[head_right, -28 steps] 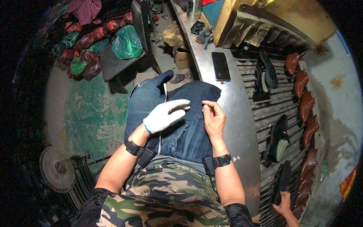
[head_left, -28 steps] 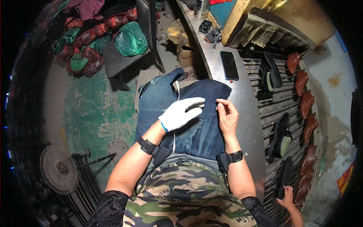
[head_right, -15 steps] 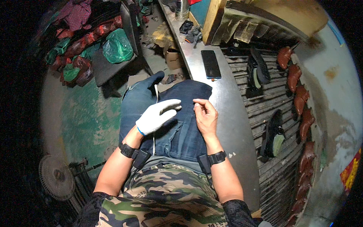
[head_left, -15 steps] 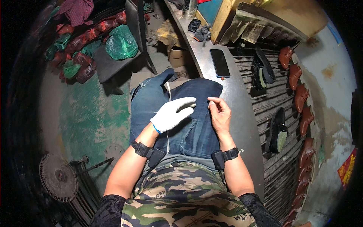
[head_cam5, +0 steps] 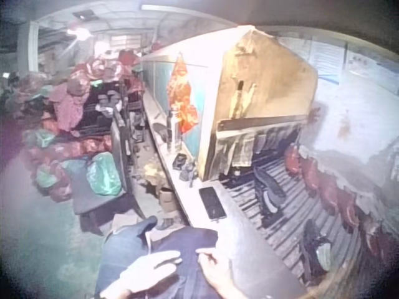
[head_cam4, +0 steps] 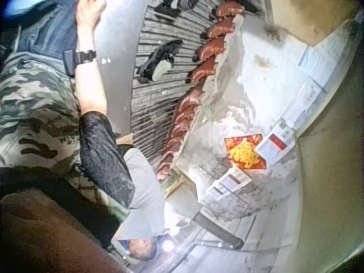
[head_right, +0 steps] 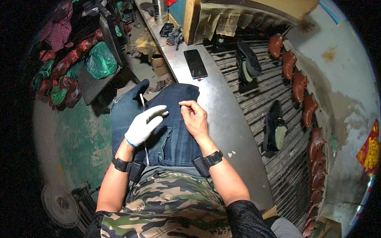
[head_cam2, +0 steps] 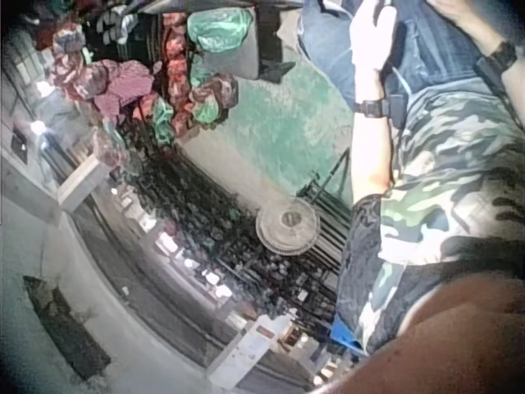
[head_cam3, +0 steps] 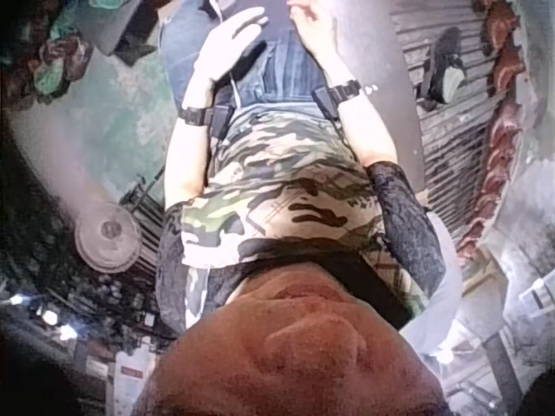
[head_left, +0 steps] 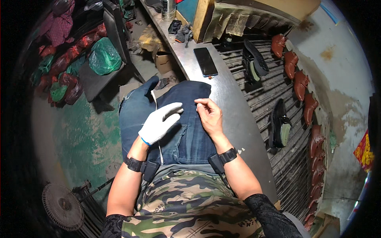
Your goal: The recorder picks up and inspects the exterior and soles of various finished shoes from a production line.
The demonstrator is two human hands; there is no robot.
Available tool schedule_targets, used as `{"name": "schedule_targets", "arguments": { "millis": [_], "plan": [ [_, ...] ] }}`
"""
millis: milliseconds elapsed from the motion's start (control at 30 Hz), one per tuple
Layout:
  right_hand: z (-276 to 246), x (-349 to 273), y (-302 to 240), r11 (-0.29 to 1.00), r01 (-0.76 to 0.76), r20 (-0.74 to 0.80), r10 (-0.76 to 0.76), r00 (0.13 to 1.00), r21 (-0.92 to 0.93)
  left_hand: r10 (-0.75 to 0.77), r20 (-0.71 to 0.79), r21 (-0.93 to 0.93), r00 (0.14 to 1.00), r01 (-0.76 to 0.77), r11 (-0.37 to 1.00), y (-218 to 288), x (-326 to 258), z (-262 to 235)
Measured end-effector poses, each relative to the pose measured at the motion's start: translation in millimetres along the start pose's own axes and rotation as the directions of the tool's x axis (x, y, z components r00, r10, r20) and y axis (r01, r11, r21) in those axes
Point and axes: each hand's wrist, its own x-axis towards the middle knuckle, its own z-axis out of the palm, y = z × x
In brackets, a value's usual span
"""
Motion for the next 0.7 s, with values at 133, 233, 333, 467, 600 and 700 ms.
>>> {"name": "schedule_targets", "arguments": {
  "millis": [133,233,333,467,600,700],
  "plan": [
    [1.7,-0.8,1.8,1.000,-0.007,0.017,0.007,1.000,0.001,0.010,0.004,0.005,1.000,-0.010,1.000,-2.7,0.6,1.9],
    [-0.9,-0.7,-0.1,1.000,-0.028,0.023,0.028,0.999,-0.001,-0.019,0.044,-0.043,0.999,0.021,0.999,-5.7,1.4,1.5],
    [-1.6,-0.4,-0.7,0.999,-0.038,0.001,0.038,0.999,0.026,0.003,0.045,-0.022,0.999,-0.002,1.000,-2.8,2.8,2.0],
    [-4.5,-0.2,4.8,1.000,-0.019,-0.006,0.019,1.000,0.012,-0.007,0.044,0.004,0.999,0.007,1.000,1.4,2.9,2.5],
    [-2.6,0.3,5.9,1.000,-0.007,0.003,0.007,1.000,0.008,0.004,0.030,-0.034,1.000,-0.003,0.999,-0.9,0.5,1.2],
    [-2.2,0.7,5.5,1.000,-0.016,0.008,0.016,1.000,-0.004,0.008,0.031,-0.026,0.999,-0.007,1.000,-0.5,1.1,0.7]
  ]
}}
